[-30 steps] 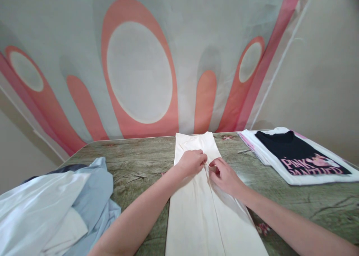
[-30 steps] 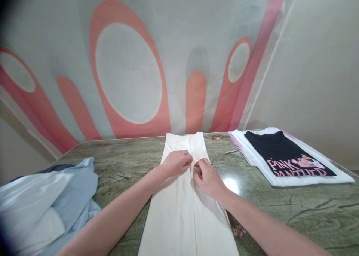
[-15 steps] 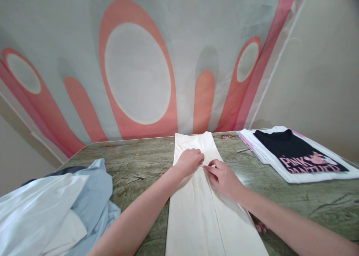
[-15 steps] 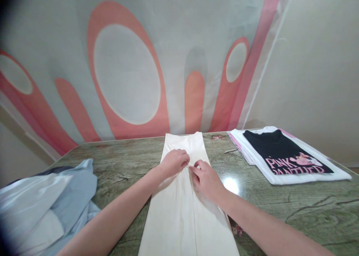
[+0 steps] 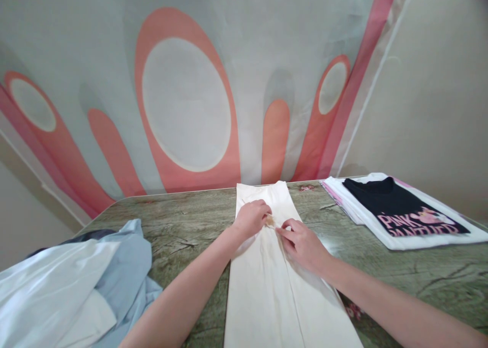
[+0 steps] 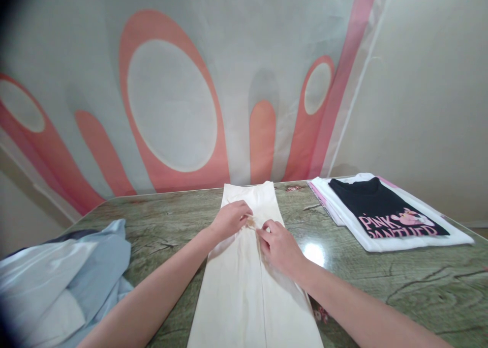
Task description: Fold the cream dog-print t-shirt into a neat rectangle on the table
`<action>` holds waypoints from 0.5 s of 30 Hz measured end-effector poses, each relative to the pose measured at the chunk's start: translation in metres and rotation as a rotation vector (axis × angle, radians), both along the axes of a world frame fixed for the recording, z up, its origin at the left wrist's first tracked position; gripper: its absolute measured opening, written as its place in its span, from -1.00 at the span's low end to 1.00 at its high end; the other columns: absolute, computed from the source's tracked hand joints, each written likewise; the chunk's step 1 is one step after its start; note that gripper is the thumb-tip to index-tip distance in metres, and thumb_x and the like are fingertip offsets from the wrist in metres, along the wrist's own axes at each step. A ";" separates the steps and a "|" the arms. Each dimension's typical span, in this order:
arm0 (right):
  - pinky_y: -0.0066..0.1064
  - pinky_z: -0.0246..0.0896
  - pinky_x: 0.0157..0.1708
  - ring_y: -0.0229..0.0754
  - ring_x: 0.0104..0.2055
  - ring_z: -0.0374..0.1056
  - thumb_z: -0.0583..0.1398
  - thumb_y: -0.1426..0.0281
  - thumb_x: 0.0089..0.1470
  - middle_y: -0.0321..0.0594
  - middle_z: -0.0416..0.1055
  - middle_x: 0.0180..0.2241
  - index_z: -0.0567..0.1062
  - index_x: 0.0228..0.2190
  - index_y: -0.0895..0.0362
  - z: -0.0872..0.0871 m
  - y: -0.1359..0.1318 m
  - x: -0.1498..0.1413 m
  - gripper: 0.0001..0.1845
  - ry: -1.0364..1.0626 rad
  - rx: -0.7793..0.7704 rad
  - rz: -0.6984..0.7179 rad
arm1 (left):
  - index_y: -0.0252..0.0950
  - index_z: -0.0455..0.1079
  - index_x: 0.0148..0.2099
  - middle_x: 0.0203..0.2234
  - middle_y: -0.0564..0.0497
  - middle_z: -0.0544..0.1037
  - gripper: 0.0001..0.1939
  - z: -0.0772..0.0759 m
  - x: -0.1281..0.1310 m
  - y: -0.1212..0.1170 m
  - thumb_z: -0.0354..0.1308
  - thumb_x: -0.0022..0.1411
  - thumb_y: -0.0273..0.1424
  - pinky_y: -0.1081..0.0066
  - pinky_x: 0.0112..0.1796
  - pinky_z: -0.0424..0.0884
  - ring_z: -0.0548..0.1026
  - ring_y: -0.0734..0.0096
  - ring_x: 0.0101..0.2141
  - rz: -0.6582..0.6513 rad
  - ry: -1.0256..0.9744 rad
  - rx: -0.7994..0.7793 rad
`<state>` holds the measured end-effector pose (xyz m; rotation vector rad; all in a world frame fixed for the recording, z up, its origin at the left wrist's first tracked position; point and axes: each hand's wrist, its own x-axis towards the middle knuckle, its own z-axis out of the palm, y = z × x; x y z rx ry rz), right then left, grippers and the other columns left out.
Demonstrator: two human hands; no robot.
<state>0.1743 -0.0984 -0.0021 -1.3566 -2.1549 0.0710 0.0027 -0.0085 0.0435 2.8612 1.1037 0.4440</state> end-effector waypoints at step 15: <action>-0.32 0.21 -0.23 -0.17 -0.25 0.26 0.04 0.50 0.08 -0.17 0.32 -0.28 0.50 -0.25 0.06 0.001 -0.001 -0.001 -0.72 0.004 -0.012 -0.010 | -0.22 0.42 -0.19 -0.20 0.04 0.47 -0.73 -0.012 -0.018 0.019 0.00 0.06 -0.52 0.45 -0.14 0.30 0.40 0.38 -0.17 0.083 -0.052 -0.074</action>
